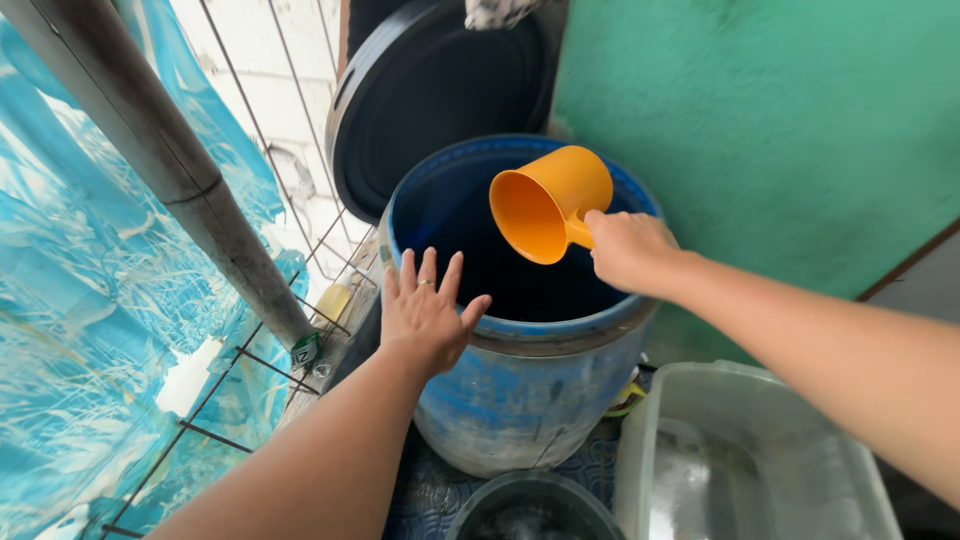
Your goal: The person scrubs a blue patterned tiled floor with an orange brush, then rinses the area with water from a yellow scoop. The person also scoops water from a large blue barrel into a smaller bucket.
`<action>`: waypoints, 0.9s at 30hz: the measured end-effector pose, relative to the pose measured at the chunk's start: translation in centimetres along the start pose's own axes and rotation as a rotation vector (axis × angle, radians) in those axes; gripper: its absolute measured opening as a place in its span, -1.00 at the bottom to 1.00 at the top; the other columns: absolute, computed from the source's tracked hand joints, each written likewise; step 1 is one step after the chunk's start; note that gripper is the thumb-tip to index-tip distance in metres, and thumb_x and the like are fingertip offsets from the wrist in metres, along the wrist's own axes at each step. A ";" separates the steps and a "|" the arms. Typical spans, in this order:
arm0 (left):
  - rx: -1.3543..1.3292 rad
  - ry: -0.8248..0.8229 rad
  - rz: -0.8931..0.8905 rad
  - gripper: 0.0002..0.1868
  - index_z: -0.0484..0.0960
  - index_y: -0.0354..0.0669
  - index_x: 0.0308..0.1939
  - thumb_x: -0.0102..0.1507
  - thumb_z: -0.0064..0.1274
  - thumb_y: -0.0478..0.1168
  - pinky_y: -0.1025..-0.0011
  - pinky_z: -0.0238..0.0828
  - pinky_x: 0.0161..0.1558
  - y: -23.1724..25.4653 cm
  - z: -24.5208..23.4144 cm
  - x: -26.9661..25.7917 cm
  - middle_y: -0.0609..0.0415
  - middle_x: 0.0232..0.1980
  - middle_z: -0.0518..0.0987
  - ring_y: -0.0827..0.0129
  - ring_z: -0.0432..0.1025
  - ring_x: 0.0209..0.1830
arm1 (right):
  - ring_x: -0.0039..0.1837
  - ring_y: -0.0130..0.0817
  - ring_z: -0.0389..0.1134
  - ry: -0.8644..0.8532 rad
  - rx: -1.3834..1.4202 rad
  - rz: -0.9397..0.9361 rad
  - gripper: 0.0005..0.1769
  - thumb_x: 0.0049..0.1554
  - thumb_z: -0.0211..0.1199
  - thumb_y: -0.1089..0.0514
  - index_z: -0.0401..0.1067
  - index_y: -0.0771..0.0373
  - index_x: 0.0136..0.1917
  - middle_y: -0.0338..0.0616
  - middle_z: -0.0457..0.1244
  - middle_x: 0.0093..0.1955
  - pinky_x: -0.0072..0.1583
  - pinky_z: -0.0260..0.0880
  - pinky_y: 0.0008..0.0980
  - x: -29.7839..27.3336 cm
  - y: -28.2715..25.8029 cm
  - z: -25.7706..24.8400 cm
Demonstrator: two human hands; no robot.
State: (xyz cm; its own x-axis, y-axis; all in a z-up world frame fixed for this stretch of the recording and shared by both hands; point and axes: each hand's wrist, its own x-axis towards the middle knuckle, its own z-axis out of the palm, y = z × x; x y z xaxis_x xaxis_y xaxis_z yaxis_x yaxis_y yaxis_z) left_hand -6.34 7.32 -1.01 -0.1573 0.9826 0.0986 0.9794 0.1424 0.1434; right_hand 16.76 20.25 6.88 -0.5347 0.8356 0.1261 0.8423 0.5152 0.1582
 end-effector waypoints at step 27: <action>-0.346 0.463 0.199 -0.32 0.66 -0.13 0.23 0.20 -0.14 0.18 -0.15 -0.27 0.62 -3.5 4.6 3.4 -0.45 0.46 0.32 -0.38 -0.01 0.62 | 0.24 -0.26 0.44 -0.864 -0.310 -0.163 -0.69 0.13 0.29 -0.04 0.61 0.04 0.12 -0.22 0.43 0.16 0.23 0.44 -0.19 13.0 -5.7 22.9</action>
State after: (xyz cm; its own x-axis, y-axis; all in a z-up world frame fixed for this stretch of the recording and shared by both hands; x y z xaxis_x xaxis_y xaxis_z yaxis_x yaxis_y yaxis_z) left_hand -9.75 10.71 -5.67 -0.0906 0.8214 0.5631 0.9098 -0.1617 0.3823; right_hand 6.56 32.55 -14.79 -0.3043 0.6732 -0.6739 0.6392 0.6689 0.3796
